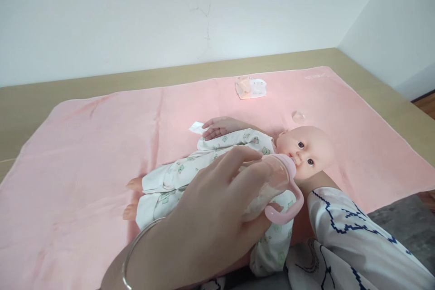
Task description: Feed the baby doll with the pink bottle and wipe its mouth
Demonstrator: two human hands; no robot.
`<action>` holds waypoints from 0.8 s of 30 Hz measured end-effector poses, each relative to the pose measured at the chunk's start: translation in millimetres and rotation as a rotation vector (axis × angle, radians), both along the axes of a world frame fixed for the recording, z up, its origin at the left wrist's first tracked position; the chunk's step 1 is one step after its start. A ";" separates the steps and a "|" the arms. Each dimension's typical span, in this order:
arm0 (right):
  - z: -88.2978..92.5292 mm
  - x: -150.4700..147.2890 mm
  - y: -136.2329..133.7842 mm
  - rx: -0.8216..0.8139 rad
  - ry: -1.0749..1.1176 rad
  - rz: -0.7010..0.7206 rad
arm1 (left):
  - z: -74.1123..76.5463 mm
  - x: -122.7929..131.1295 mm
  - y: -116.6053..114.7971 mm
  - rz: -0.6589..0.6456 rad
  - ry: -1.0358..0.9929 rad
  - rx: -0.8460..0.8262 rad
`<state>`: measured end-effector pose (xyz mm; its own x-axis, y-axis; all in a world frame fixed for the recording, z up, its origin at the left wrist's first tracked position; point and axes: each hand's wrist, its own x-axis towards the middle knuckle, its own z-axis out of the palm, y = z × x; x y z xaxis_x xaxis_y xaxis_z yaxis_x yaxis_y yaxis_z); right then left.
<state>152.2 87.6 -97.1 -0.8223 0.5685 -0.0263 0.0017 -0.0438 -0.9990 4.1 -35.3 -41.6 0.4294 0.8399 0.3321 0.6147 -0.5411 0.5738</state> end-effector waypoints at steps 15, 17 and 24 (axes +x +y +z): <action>-76.3 -68.0 57.5 -0.142 -0.113 -0.018 | -0.5 -0.1 -0.6 0.017 0.008 0.005; -76.3 -70.2 58.1 -0.160 -0.107 0.009 | 0.2 -0.1 -1.1 0.012 0.007 -0.015; -73.6 -72.1 57.8 -0.194 -0.083 0.070 | 0.8 -0.2 -1.0 -0.008 0.015 -0.041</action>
